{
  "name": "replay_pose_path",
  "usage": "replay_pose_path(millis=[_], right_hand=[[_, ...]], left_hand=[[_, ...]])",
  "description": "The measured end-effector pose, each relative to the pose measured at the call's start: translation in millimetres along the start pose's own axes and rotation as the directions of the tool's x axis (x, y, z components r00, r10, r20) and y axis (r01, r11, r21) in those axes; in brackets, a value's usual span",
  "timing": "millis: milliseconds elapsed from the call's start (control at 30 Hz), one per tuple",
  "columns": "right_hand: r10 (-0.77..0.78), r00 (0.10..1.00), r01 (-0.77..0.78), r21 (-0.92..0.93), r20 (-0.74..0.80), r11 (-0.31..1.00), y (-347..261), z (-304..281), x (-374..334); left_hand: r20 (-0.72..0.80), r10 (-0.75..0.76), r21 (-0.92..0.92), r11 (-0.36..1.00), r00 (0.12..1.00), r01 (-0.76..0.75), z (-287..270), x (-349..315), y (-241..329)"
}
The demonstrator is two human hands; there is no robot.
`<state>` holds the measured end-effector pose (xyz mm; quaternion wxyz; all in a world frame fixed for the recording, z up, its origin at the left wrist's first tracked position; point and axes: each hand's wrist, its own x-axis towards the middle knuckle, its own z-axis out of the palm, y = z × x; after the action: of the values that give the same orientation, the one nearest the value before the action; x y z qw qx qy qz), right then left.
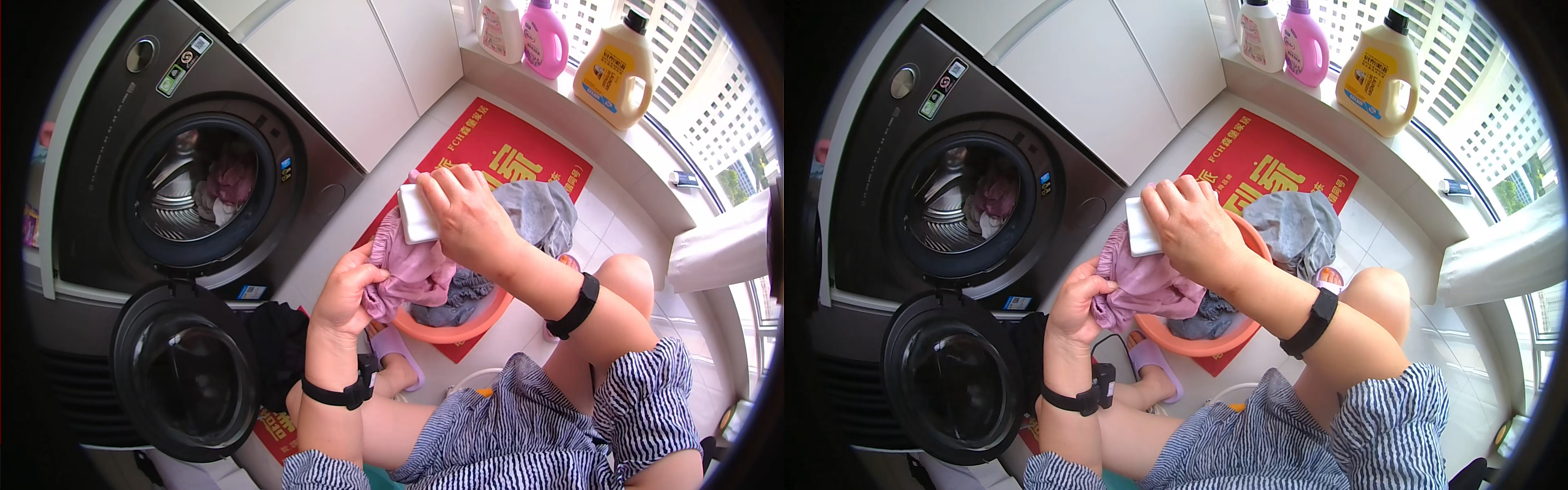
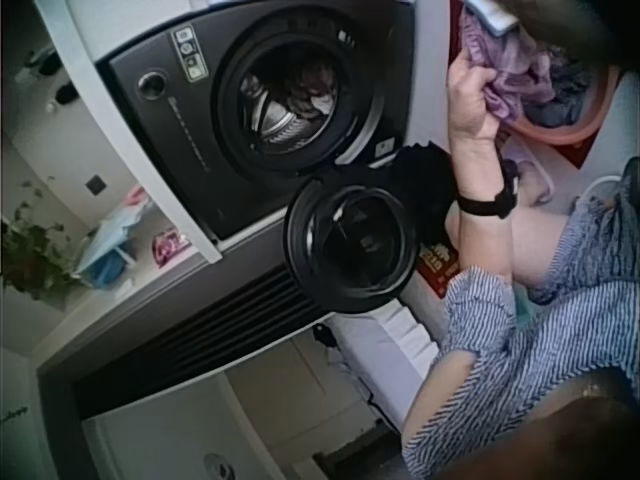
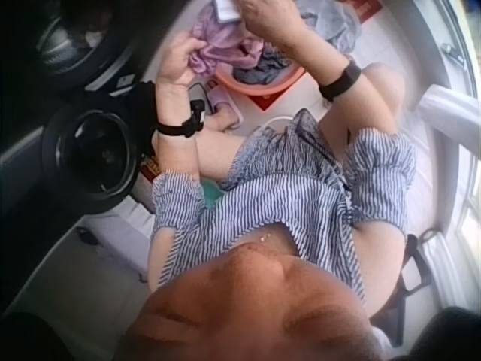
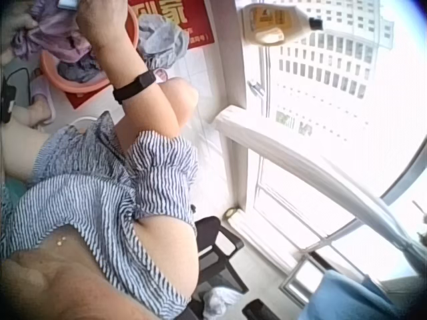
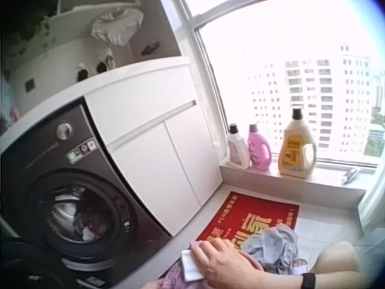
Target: Washing pink undergarments by hand in a pink basin with soap.
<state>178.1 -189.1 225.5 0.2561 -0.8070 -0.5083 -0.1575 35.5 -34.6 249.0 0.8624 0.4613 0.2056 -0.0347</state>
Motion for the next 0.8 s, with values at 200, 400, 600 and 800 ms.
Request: replay_pose_path(millis=[200, 400, 600, 800], right_hand=[[-0.11, 0.993, 0.108, -0.045, -0.04, 0.993, -12.3, -2.3, -6.1], [0.011, 1.0, -0.012, -0.095, -0.007, 0.995, -0.2, 1.3, 0.2], [-0.167, 0.986, 0.165, -0.089, -0.02, 0.982, -21.1, -9.5, -7.8], [0.071, 0.996, -0.067, -0.053, 0.063, 0.996, 5.6, -1.8, 3.0]], left_hand=[[-0.042, -0.014, 0.01, 1.0, 0.999, 0.015, 2.6, 1.9, -1.9], [-0.035, -0.025, 0.015, 1.0, 0.999, 0.025, 6.9, 1.2, -2.9], [-0.021, -0.01, 0.034, 0.999, 1.0, 0.011, 5.5, 0.9, -0.1], [-0.018, -0.058, 0.097, 0.994, 0.998, 0.059, -6.5, -2.1, -2.8]])
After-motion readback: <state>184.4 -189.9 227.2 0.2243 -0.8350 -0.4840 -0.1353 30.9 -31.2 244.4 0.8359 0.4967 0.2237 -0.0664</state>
